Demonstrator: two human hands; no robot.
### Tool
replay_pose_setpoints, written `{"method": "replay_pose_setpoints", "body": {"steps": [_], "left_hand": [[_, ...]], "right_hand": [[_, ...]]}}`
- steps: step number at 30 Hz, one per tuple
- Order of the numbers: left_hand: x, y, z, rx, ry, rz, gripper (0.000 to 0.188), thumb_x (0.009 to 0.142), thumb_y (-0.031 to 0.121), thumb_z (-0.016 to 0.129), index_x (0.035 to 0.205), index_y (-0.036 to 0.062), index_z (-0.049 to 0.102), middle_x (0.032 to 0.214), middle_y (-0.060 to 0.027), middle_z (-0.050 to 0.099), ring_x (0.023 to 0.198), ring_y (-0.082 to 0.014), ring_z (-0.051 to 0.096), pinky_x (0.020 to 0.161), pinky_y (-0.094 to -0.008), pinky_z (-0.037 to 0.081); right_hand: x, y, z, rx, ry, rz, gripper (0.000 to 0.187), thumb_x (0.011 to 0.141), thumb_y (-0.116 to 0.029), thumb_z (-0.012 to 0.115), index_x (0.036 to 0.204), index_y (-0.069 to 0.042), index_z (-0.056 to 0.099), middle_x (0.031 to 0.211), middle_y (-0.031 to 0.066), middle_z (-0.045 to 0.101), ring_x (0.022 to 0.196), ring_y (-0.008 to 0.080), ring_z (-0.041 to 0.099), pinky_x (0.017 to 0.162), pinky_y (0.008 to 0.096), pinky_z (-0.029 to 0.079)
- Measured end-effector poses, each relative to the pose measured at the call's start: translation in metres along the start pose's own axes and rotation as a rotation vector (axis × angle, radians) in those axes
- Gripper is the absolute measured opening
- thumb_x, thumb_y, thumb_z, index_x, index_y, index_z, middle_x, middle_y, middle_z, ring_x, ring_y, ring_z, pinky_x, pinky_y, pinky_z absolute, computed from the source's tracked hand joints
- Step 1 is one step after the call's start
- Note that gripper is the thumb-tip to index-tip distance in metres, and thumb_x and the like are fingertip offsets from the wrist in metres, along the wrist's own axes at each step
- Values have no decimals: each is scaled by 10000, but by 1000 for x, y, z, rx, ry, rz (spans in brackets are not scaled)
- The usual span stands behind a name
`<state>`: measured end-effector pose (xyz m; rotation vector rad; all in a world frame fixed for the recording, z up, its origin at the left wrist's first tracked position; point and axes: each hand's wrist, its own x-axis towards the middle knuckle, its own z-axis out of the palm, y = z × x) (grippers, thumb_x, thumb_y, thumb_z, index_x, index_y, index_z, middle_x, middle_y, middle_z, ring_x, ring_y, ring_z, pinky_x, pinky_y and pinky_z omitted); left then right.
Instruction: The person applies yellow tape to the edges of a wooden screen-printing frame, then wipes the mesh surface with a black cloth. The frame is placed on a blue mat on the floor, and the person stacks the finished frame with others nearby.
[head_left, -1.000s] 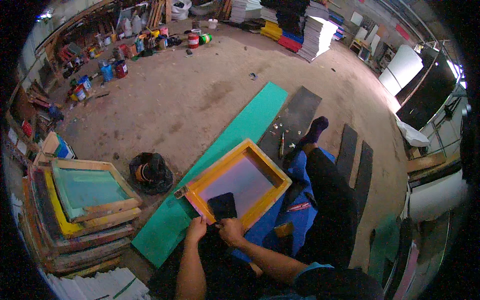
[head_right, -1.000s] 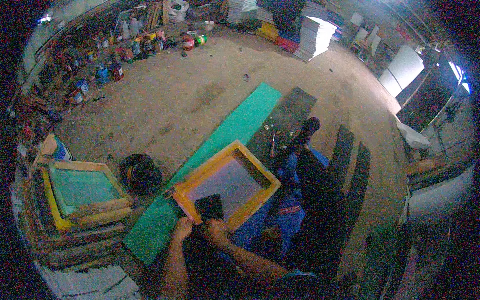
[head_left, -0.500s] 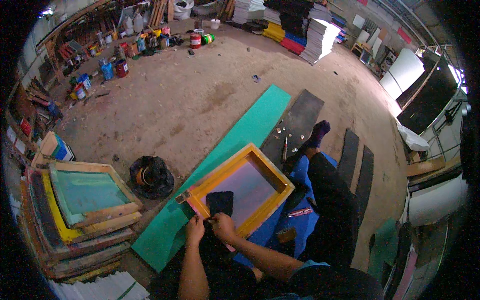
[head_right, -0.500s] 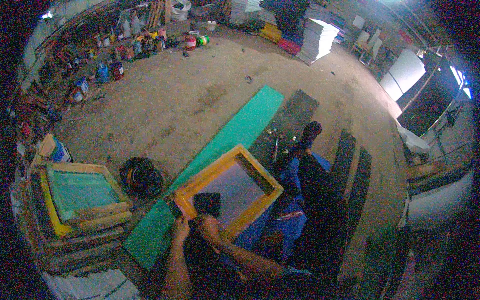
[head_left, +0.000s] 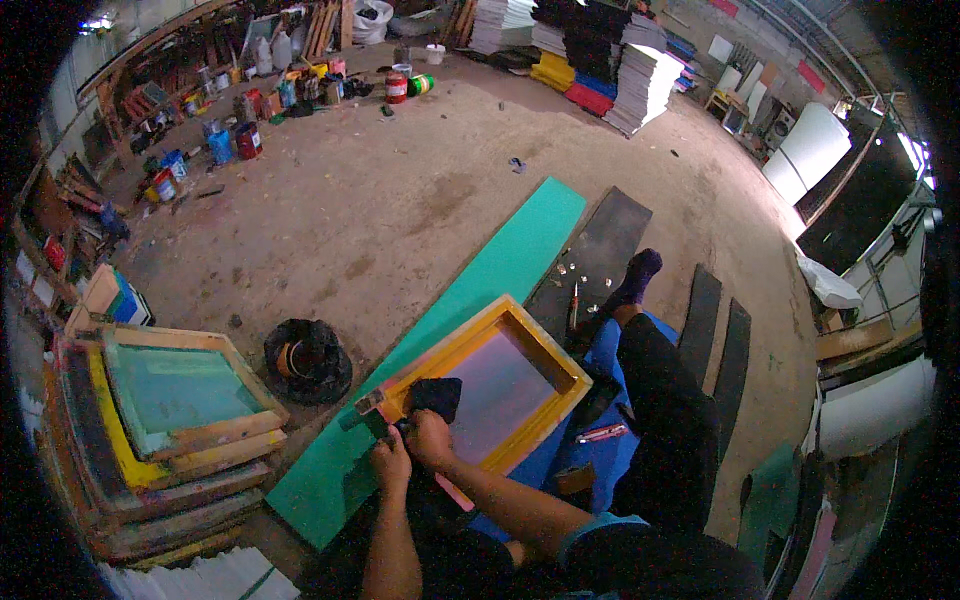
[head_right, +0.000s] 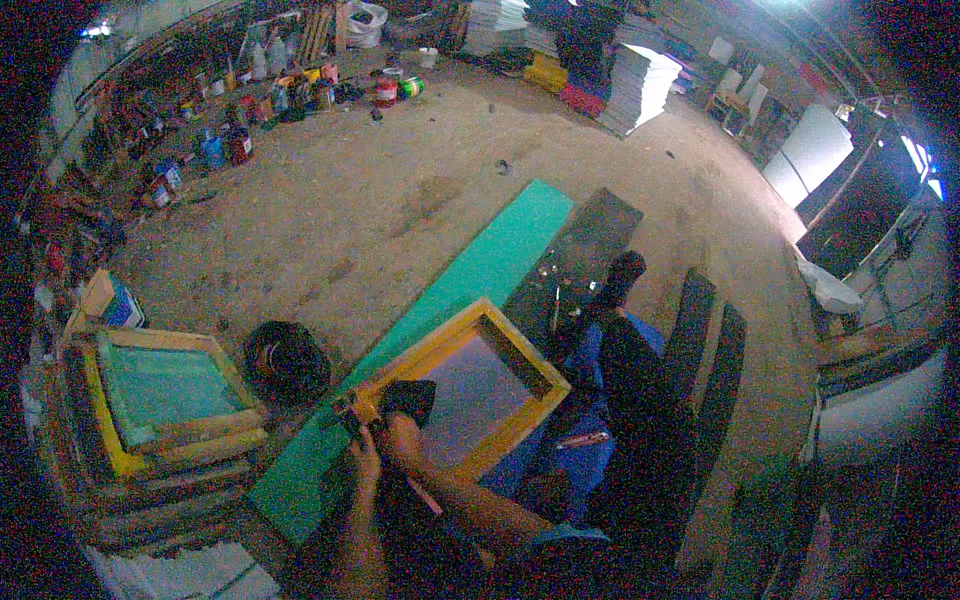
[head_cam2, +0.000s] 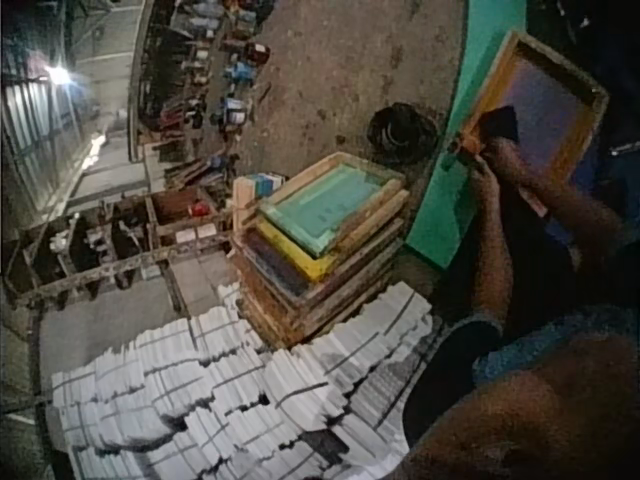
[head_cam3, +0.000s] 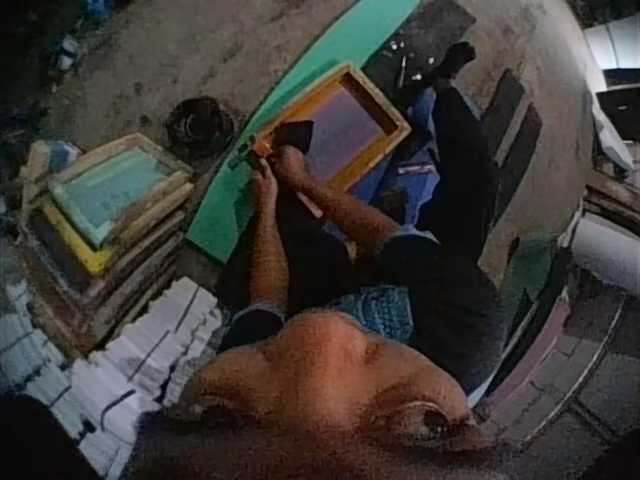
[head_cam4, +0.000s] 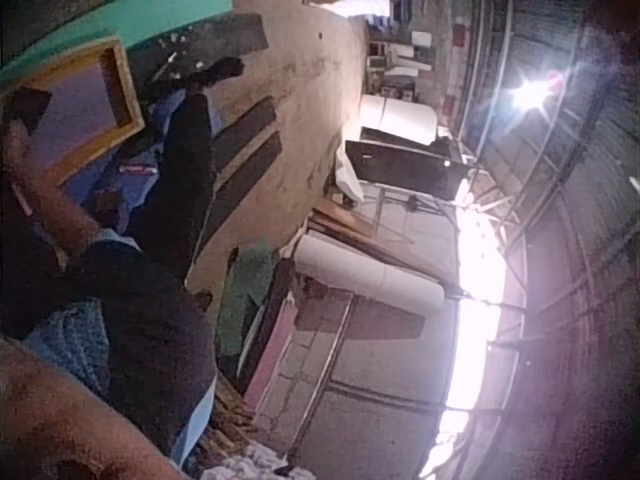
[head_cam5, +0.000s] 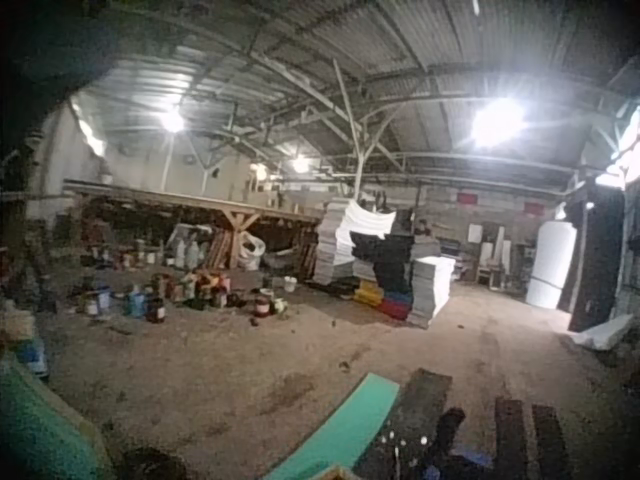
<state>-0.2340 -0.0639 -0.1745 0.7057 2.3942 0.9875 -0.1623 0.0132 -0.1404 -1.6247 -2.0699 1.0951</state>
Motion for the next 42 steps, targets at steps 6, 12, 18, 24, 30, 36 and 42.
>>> {"method": "replay_pose_setpoints", "body": {"steps": [6,12,18,24,30,36,42], "left_hand": [[3,0,7,-185,-15,77,798,994,611,389,764,-102,663,801,-287,661,731,-438,618,713,-510,462],[7,-4,6,-232,-64,-51,846,971,662,386,805,-132,627,806,-309,624,751,-425,590,733,-522,432],[9,-7,-9,-271,-123,-204,919,933,719,394,1035,-173,588,1076,-357,593,1018,-469,570,895,-517,431],[10,-10,9,-384,-193,-226,970,911,746,416,1126,-185,580,1194,-361,597,1128,-477,577,959,-511,440],[2,16,-10,-448,-110,-143,880,927,707,453,1115,-138,609,1102,-259,647,1008,-361,614,893,-456,463],[-3,24,-28,-564,-182,-252,745,963,616,485,1129,-94,636,1028,-206,667,929,-314,623,843,-422,482],[5,11,-13,-213,-265,-75,524,955,427,621,1025,-88,692,945,-188,696,882,-300,666,782,-404,489]], "right_hand": [[51,-10,12,94,2,-13,201,804,-168,687,862,25,687,924,261,665,919,448,634,798,537,493],[45,-3,8,48,6,-134,248,846,-243,686,950,-19,706,969,226,685,910,419,656,789,505,513],[11,-13,-8,48,-2,-56,248,834,-217,707,961,-5,695,989,236,670,943,430,641,811,506,502],[37,-5,0,53,26,-126,210,841,-186,671,944,-2,682,980,254,666,922,431,645,797,504,505],[-15,13,-21,-93,-15,-96,173,799,-150,652,874,3,682,908,256,670,878,425,653,778,505,510],[-69,21,-53,-152,-273,35,207,814,-201,662,861,-1,682,882,243,672,850,425,655,769,511,518],[-29,39,-8,-217,35,-138,246,862,-245,657,868,-1,674,885,232,667,891,430,639,787,514,512]]}}
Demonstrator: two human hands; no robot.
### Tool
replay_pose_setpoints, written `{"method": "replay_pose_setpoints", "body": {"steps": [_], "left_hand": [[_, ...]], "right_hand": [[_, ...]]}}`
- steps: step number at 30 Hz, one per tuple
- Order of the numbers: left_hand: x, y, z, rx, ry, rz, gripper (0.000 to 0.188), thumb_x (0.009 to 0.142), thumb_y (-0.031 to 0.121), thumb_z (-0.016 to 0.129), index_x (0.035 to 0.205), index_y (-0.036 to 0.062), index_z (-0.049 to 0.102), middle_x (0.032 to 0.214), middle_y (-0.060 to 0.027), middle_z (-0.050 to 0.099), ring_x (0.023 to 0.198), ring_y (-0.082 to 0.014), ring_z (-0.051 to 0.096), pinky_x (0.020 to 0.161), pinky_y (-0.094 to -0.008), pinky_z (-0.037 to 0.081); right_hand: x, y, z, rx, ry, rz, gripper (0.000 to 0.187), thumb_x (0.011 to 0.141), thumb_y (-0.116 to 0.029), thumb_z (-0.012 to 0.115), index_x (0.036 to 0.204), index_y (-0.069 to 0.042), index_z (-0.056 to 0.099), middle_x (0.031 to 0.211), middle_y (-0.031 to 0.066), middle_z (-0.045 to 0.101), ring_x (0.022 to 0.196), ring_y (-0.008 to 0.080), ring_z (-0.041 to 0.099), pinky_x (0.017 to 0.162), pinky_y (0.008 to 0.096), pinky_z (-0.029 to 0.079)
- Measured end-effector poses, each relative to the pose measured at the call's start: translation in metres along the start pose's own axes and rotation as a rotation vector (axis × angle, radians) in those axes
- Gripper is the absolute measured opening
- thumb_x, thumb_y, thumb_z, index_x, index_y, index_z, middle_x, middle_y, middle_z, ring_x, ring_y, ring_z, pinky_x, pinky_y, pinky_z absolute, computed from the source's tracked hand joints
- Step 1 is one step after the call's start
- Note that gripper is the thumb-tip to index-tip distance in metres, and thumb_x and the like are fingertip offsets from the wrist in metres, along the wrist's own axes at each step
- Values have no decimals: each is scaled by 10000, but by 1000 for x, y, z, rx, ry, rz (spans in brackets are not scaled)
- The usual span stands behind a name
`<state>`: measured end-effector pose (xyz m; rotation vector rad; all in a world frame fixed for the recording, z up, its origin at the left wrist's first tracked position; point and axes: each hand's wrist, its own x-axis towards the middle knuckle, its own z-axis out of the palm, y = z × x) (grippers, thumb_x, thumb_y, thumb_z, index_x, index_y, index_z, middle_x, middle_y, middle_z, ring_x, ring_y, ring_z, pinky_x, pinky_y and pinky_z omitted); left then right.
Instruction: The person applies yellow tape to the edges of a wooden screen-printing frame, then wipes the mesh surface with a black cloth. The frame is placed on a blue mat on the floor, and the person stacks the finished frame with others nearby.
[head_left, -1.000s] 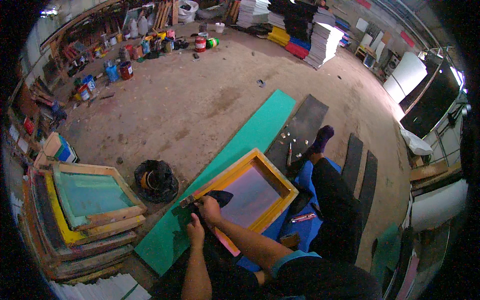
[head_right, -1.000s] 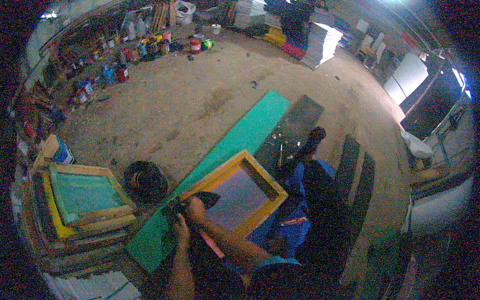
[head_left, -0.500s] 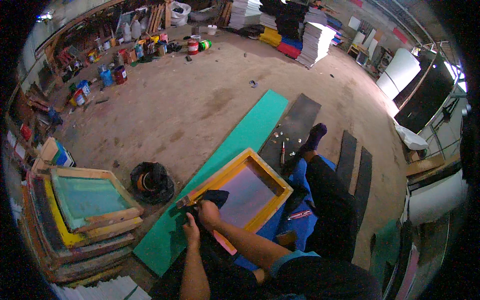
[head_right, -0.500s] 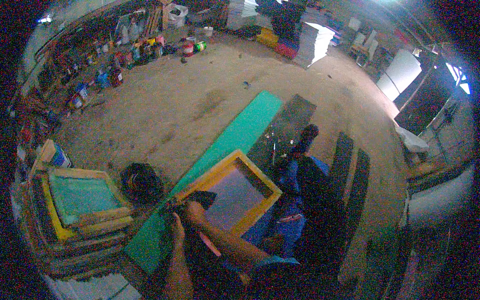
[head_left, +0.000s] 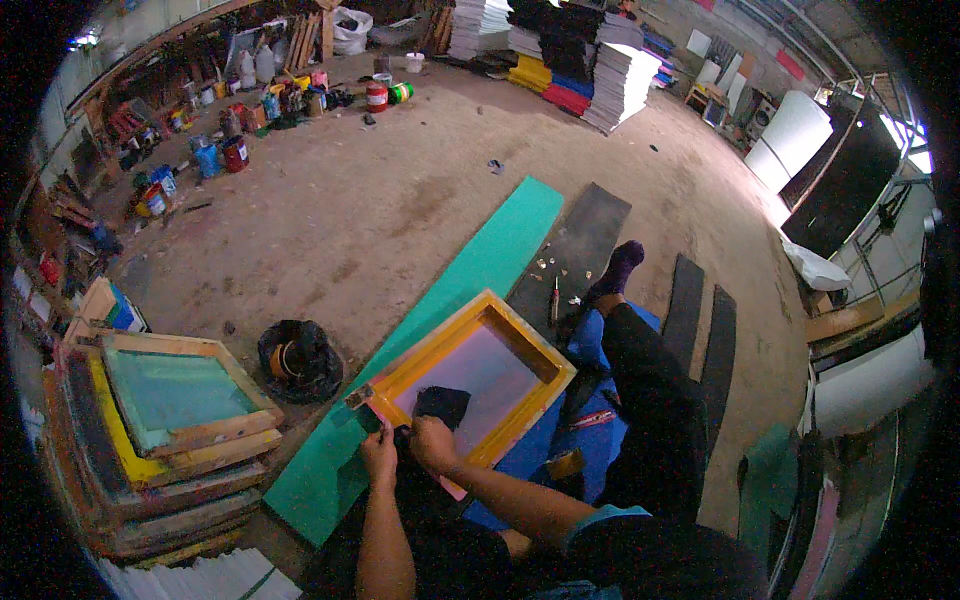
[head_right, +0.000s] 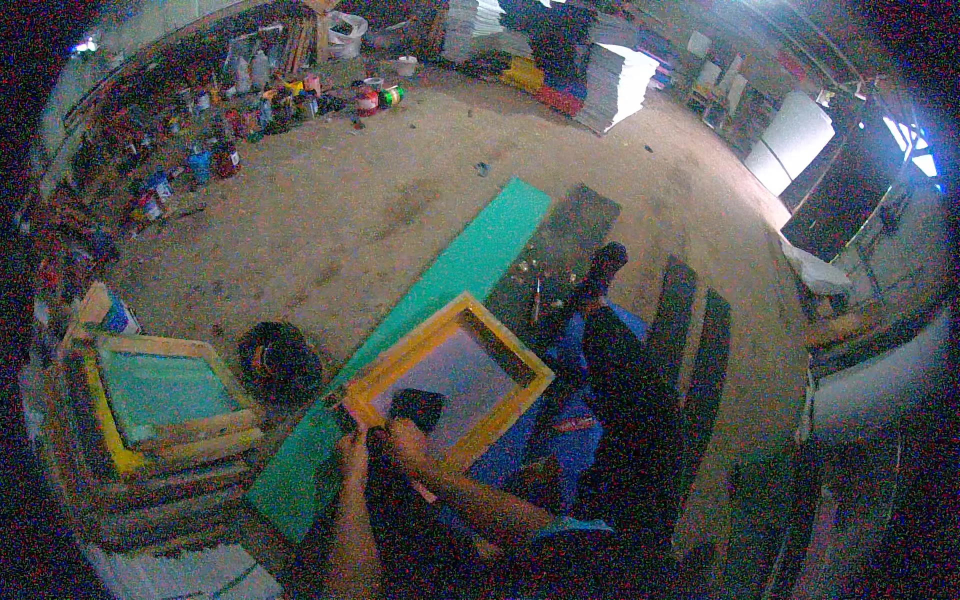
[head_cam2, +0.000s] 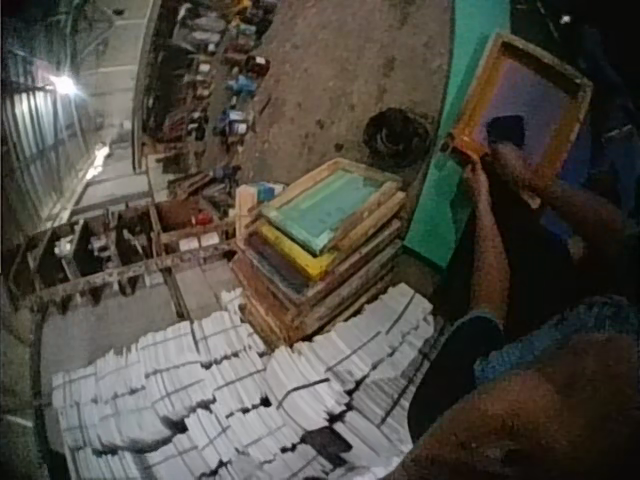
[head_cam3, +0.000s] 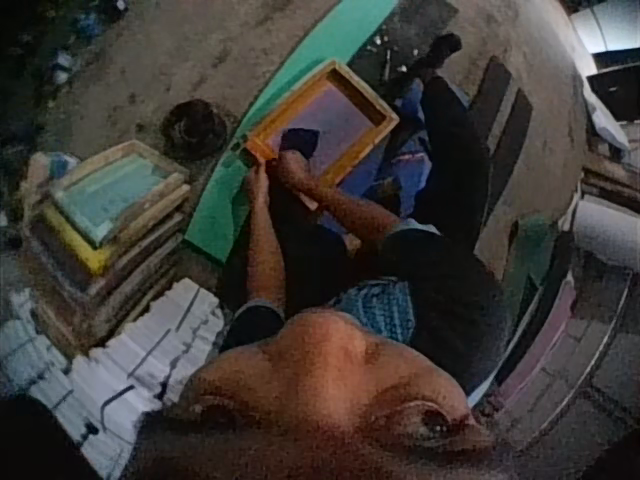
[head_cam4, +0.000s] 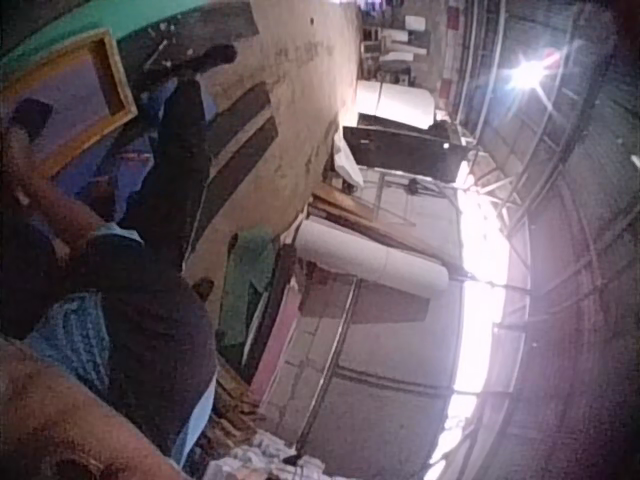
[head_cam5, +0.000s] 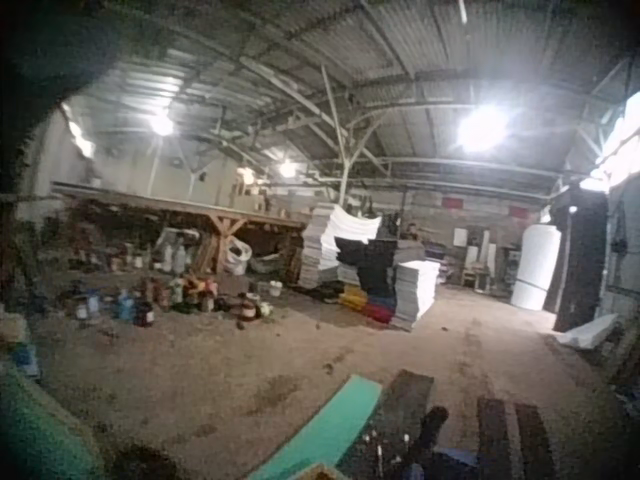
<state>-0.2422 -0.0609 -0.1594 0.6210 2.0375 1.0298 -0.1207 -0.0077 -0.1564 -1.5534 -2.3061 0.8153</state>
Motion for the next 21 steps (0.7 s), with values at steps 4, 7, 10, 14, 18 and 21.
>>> {"method": "replay_pose_setpoints", "body": {"steps": [4,7,10,14,18,21], "left_hand": [[-3,-4,1,67,126,172,441,928,346,671,975,-92,697,835,-211,702,791,-297,683,732,-409,493],[17,-33,5,174,169,247,390,910,314,693,968,-72,705,774,-213,697,711,-292,671,688,-417,491],[22,-44,19,91,271,268,348,895,294,713,941,-51,713,727,-194,682,627,-249,616,634,-409,472],[1,-8,6,52,208,217,318,881,276,728,930,-38,721,682,-153,664,571,-183,538,588,-381,445],[9,-24,4,124,232,216,301,872,268,738,970,-16,738,713,-140,695,592,-172,586,595,-365,456],[19,-39,6,-12,205,252,339,865,291,753,983,-27,736,725,-130,708,612,-174,611,598,-360,462]], "right_hand": [[-11,-6,-10,6,10,-53,238,853,-248,655,899,-15,676,936,204,675,950,407,636,799,489,516],[-29,14,-14,-209,-177,-110,244,829,-273,667,939,-56,689,992,149,691,996,364,641,821,488,513],[-44,48,-12,-313,-255,-163,288,817,-319,661,1010,-110,704,1053,93,697,1072,350,611,933,521,449],[-56,76,-35,-311,-352,-296,323,835,-391,649,1058,-166,714,1080,66,691,1116,370,568,1030,559,326],[-57,70,-67,-344,-512,-461,345,847,-449,646,1075,-200,721,1107,58,680,1124,358,559,1068,562,286],[-51,62,-80,-263,-623,-455,346,850,-445,655,1070,-187,724,1101,80,670,1098,337,576,1038,527,352]]}}
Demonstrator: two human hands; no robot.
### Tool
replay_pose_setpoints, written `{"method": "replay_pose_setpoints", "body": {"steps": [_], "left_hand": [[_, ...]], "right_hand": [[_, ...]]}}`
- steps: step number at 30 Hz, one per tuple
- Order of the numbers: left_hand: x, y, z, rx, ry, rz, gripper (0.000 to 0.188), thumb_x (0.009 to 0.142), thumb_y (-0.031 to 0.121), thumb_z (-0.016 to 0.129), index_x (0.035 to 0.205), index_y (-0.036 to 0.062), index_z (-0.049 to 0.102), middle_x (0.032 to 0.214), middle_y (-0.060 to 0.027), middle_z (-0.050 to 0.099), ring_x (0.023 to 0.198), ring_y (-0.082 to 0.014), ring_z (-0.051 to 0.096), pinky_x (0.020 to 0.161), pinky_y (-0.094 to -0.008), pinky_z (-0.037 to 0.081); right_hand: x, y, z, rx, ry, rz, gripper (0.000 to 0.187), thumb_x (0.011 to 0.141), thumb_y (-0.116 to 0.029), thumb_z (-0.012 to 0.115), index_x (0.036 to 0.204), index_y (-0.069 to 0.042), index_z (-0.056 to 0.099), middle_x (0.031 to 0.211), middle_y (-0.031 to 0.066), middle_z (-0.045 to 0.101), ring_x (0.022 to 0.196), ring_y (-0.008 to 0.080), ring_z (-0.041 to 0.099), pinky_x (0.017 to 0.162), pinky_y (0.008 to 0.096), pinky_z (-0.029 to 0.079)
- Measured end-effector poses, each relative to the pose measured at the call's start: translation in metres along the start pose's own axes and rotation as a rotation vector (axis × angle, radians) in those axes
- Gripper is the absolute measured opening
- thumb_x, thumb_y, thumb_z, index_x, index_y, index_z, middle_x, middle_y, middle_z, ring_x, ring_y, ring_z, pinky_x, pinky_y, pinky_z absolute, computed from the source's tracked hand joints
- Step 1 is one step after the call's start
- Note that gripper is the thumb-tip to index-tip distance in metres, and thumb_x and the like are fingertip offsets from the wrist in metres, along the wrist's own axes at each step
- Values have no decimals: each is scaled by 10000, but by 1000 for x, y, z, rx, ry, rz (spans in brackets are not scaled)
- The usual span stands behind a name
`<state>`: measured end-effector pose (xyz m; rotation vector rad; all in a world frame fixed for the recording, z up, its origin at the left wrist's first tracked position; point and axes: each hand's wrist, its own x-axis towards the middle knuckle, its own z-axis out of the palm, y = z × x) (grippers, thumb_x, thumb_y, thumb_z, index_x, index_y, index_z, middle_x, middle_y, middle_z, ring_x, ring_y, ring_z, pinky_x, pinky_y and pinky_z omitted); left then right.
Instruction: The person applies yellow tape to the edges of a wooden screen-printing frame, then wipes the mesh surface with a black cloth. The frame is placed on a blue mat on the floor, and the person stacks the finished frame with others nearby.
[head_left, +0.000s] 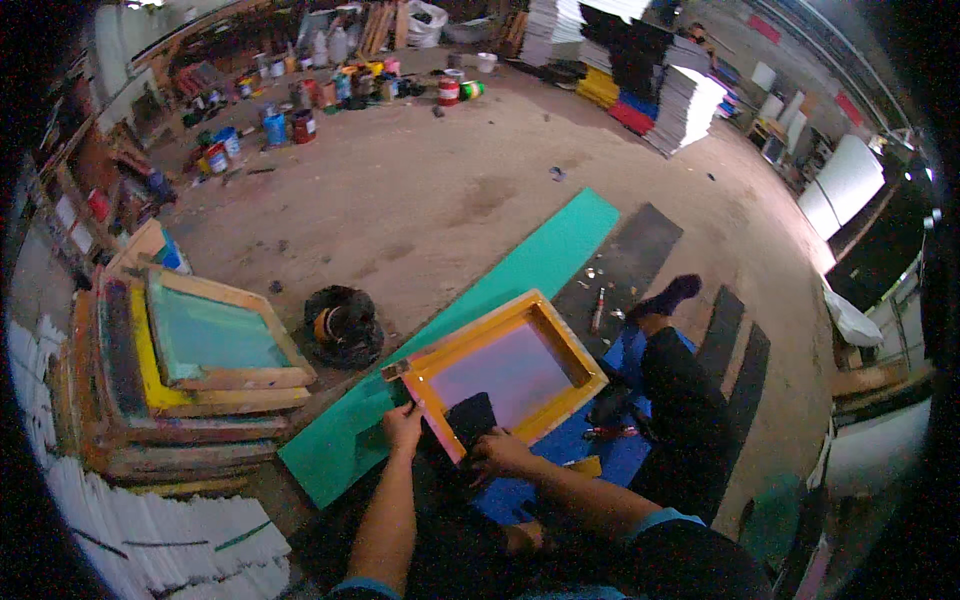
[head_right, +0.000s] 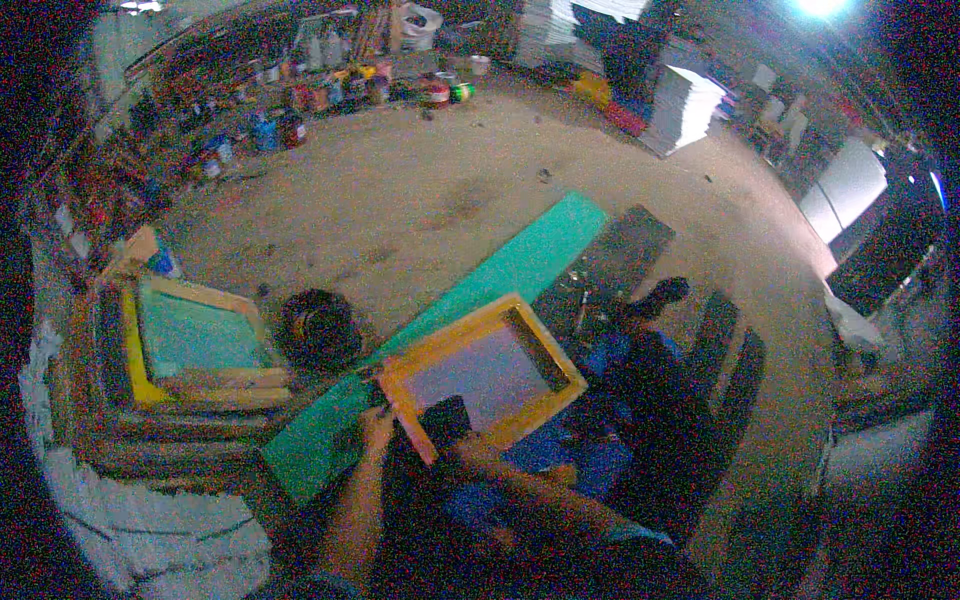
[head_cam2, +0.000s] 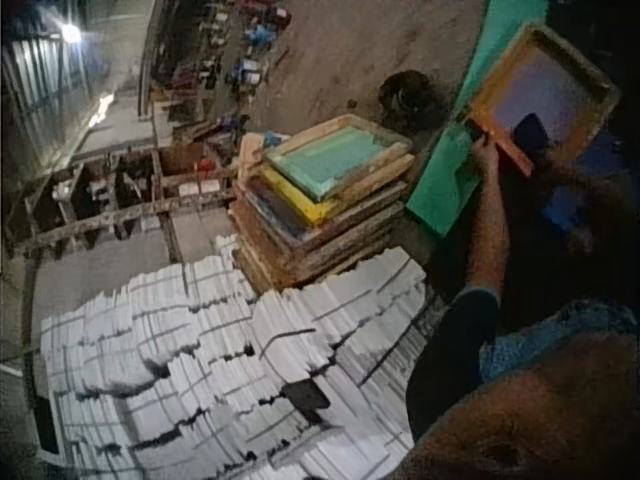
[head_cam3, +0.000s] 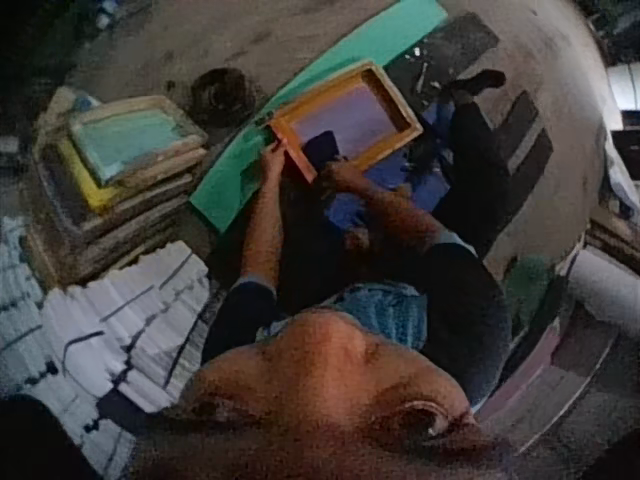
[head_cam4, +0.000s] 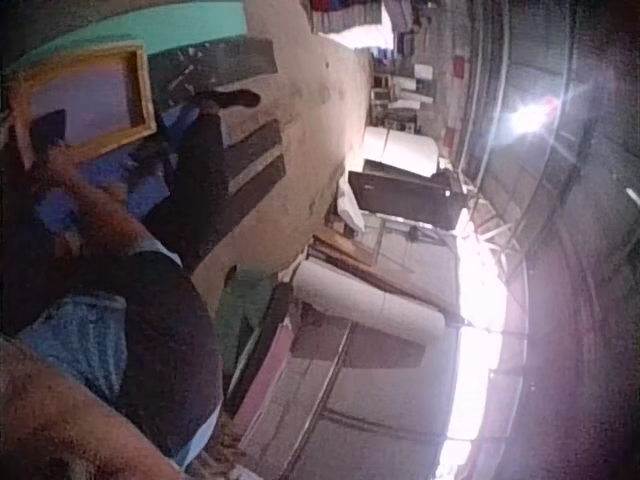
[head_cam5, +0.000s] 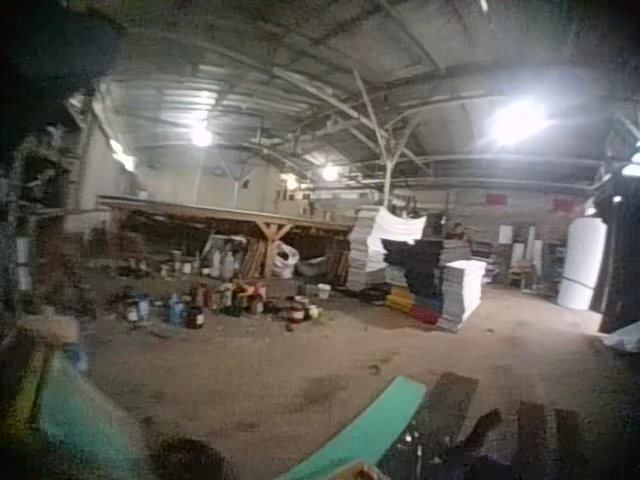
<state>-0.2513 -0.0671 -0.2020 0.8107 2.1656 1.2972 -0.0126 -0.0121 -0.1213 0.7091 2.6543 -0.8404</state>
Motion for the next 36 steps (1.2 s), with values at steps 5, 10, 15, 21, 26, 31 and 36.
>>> {"method": "replay_pose_setpoints", "body": {"steps": [5,10,15,21,26,31,36], "left_hand": [[7,-23,14,-10,-13,-81,416,847,328,777,997,-56,726,715,-140,701,598,-174,605,595,-361,467],[8,-39,24,128,52,0,501,812,402,795,1041,-38,728,893,-212,731,787,-286,721,706,-377,534],[11,-32,22,103,3,1,517,818,420,784,1068,-29,725,945,-220,727,844,-330,717,767,-407,544],[14,-41,17,171,-76,-98,561,848,478,726,1087,-29,717,1002,-241,711,915,-360,701,827,-434,534],[8,-43,34,205,26,41,538,860,470,704,1083,-19,719,953,-248,699,910,-380,687,816,-443,532],[6,-43,48,67,153,233,429,863,426,701,942,5,720,765,-226,653,720,-397,639,654,-501,482],[1,-36,27,214,46,278,435,861,391,722,919,-39,694,820,-260,647,778,-410,634,684,-502,472]], "right_hand": [[3,17,20,0,61,-110,315,831,-353,695,1054,-133,718,1030,125,659,1041,344,597,913,474,482],[-11,25,2,68,99,-228,288,802,-266,718,1029,-90,699,1022,146,652,1032,354,601,881,475,506],[6,42,43,33,157,-319,271,804,-259,714,996,-70,683,1052,163,637,1045,372,591,875,475,507],[-17,60,-11,-23,49,-203,252,821,-279,698,1006,-109,707,1135,122,654,1067,342,594,921,466,489],[-17,77,10,-22,181,-119,235,817,-272,702,981,-106,725,1035,136,682,1039,366,599,897,471,495],[2,80,49,55,95,-260,236,843,-262,696,1002,-91,720,1032,159,676,1017,381,607,874,476,503],[-27,118,1,-1,112,-141,218,829,-208,687,1021,-117,735,1003,130,677,1003,346,610,877,462,506]]}}
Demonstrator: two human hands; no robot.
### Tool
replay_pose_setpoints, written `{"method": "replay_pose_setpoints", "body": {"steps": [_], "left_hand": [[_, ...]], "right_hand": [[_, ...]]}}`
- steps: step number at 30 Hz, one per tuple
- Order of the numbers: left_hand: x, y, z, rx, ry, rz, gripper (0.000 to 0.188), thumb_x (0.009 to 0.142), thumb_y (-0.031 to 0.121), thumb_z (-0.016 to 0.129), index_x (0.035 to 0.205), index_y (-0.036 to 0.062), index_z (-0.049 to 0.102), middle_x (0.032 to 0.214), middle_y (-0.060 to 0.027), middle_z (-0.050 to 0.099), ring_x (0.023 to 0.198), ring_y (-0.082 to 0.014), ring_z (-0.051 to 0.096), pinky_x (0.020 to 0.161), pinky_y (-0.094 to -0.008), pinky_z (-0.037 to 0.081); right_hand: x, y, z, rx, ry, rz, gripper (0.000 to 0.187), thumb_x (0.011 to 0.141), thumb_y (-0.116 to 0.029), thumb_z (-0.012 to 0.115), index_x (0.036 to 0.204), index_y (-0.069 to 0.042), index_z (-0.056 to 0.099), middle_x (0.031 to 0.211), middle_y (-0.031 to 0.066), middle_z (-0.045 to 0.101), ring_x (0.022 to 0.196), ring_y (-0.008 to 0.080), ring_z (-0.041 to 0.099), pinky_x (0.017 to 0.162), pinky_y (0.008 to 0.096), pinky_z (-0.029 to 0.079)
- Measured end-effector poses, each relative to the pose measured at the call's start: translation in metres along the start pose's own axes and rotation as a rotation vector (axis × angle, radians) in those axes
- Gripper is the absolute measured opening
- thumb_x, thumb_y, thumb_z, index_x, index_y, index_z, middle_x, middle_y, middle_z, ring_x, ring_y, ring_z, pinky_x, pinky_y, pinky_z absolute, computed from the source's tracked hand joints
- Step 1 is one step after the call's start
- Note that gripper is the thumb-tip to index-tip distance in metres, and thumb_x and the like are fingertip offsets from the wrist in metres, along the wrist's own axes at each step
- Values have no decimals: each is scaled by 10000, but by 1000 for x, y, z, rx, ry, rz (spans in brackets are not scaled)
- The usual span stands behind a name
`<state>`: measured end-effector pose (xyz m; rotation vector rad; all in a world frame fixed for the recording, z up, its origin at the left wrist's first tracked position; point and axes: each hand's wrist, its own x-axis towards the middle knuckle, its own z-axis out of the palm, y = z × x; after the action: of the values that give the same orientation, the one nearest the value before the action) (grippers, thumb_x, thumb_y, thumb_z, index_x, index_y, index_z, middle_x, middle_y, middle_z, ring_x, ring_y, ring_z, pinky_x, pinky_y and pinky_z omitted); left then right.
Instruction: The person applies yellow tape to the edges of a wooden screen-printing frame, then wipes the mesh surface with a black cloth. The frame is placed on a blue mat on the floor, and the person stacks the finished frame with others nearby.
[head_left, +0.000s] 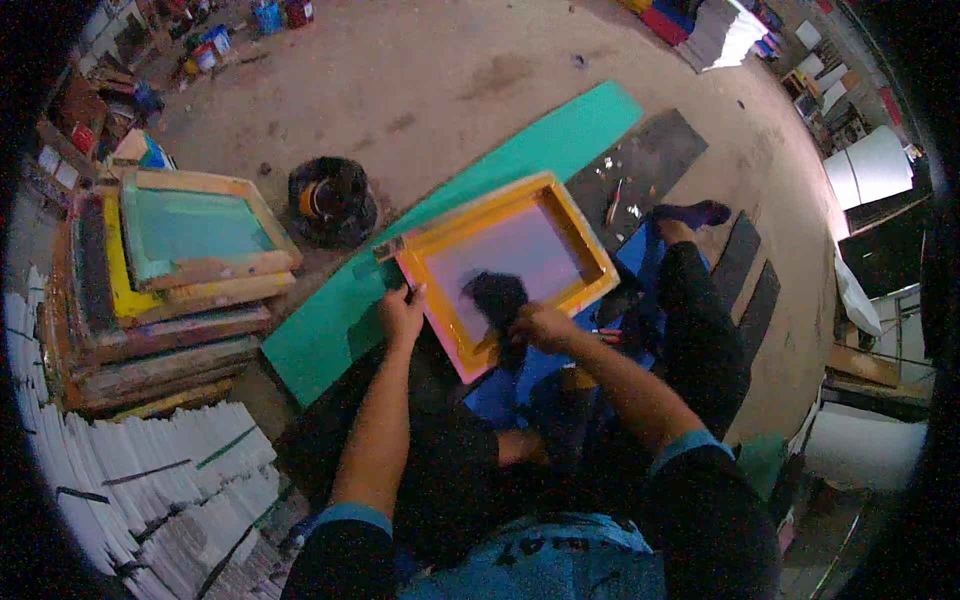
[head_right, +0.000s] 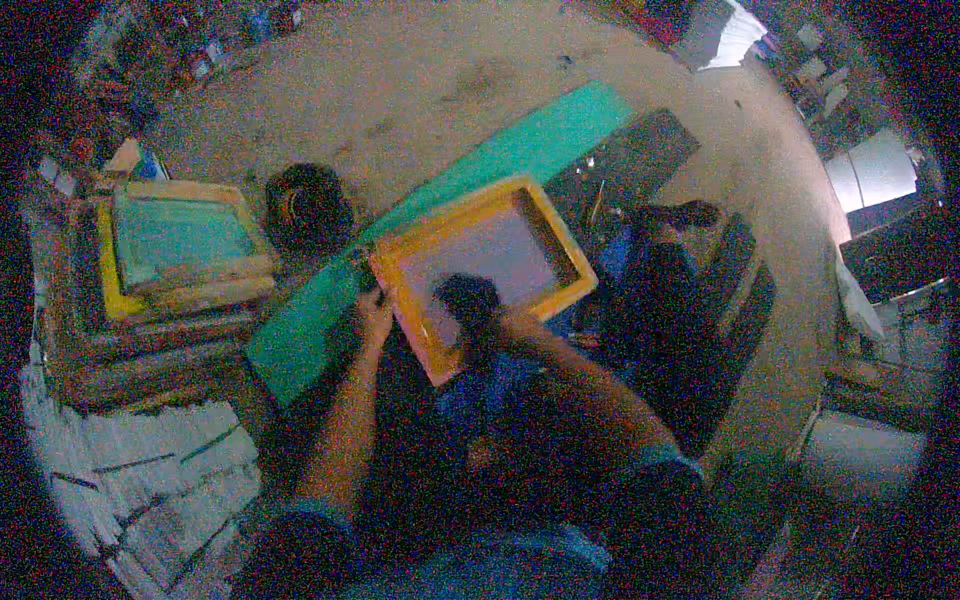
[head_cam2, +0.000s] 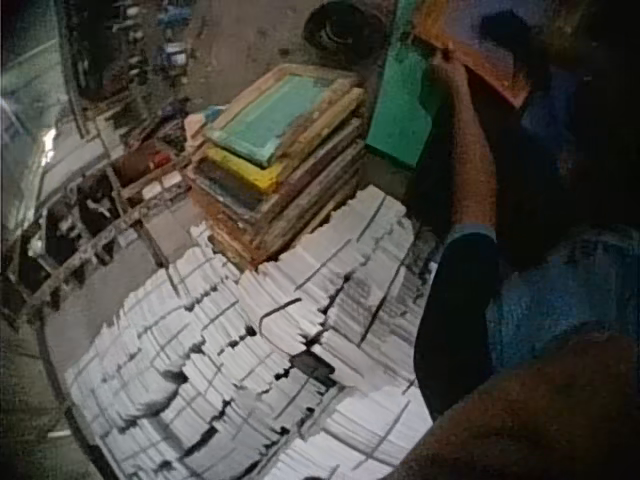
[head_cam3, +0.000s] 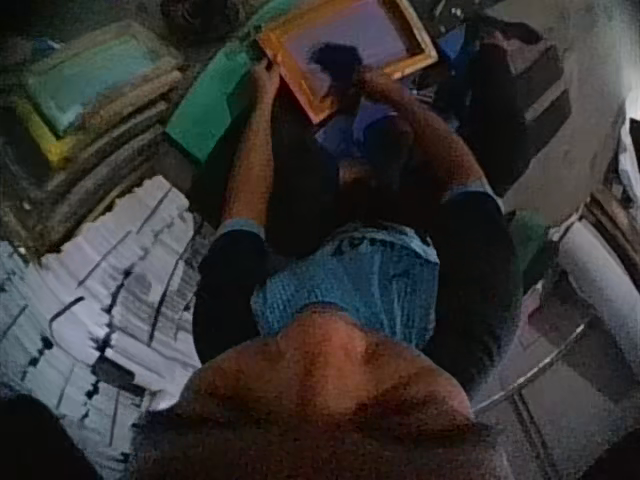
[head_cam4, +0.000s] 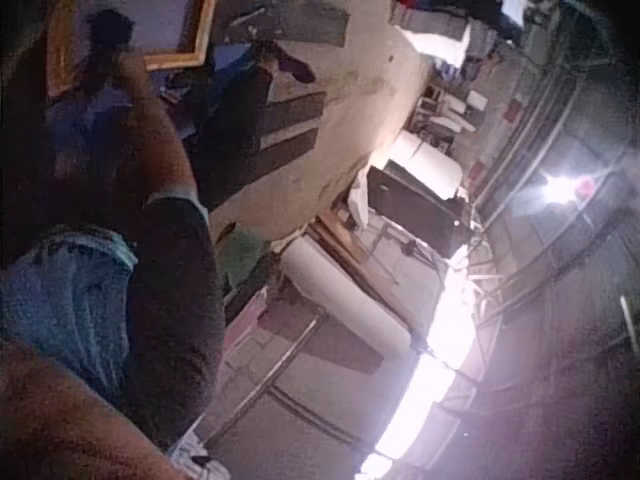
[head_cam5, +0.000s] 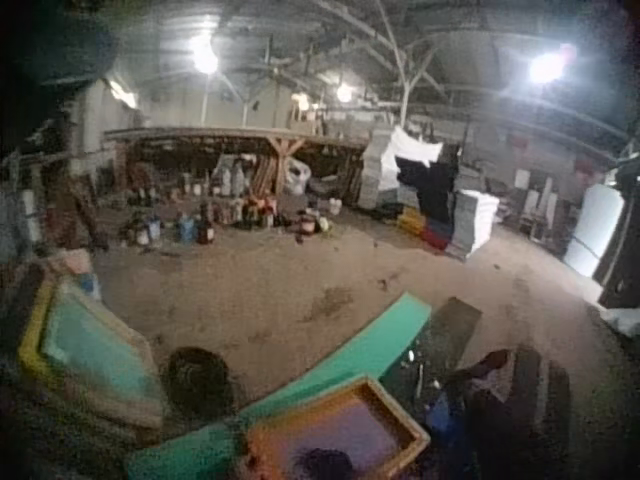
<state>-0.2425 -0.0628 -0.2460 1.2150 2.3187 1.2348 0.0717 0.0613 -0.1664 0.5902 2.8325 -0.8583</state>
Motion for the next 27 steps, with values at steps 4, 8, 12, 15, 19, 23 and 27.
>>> {"method": "replay_pose_setpoints", "body": {"steps": [4,8,12,15,19,23,27], "left_hand": [[2,1,5,-110,13,-155,535,861,391,725,1028,-116,686,938,-282,663,895,-430,639,792,-468,505],[3,13,-3,-46,-97,-201,511,862,380,729,998,-111,688,976,-294,649,915,-427,633,792,-475,496],[2,16,-7,-26,-47,-128,490,865,387,724,891,-100,679,891,-279,629,866,-439,618,764,-497,482],[5,17,-6,28,-129,-176,473,897,403,677,885,-69,679,880,-262,619,860,-444,607,767,-510,482],[-4,30,-6,87,-56,-157,435,961,401,577,943,-24,669,963,-246,614,930,-433,599,781,-526,486],[-4,42,-18,141,-106,-124,399,987,375,535,1024,-7,643,1058,-222,595,994,-419,589,796,-526,488],[-9,59,-14,244,-56,-95,392,1004,367,503,1088,1,615,1109,-203,578,1017,-416,587,802,-532,494]], "right_hand": [[-13,6,-46,41,127,56,164,791,-89,695,948,-90,740,966,129,679,977,338,632,842,423,527],[-15,-37,-50,579,290,390,241,772,-43,733,1011,-66,719,1003,127,684,955,354,647,833,400,531],[-14,-69,-37,251,301,271,260,786,-68,728,1044,-62,706,1065,116,677,978,357,649,843,403,536],[-19,-49,-6,40,283,172,210,815,-99,699,1021,-62,708,1112,131,661,984,369,642,855,430,533],[-23,-38,-11,117,229,255,184,834,-110,656,1004,-66,707,1058,151,643,957,394,623,853,465,528],[-43,27,-51,-52,171,241,165,851,-104,612,980,-60,705,982,151,622,901,386,627,808,450,541],[-58,29,-110,686,402,629,159,819,-60,594,932,-56,705,918,146,634,875,359,638,785,435,542]]}}
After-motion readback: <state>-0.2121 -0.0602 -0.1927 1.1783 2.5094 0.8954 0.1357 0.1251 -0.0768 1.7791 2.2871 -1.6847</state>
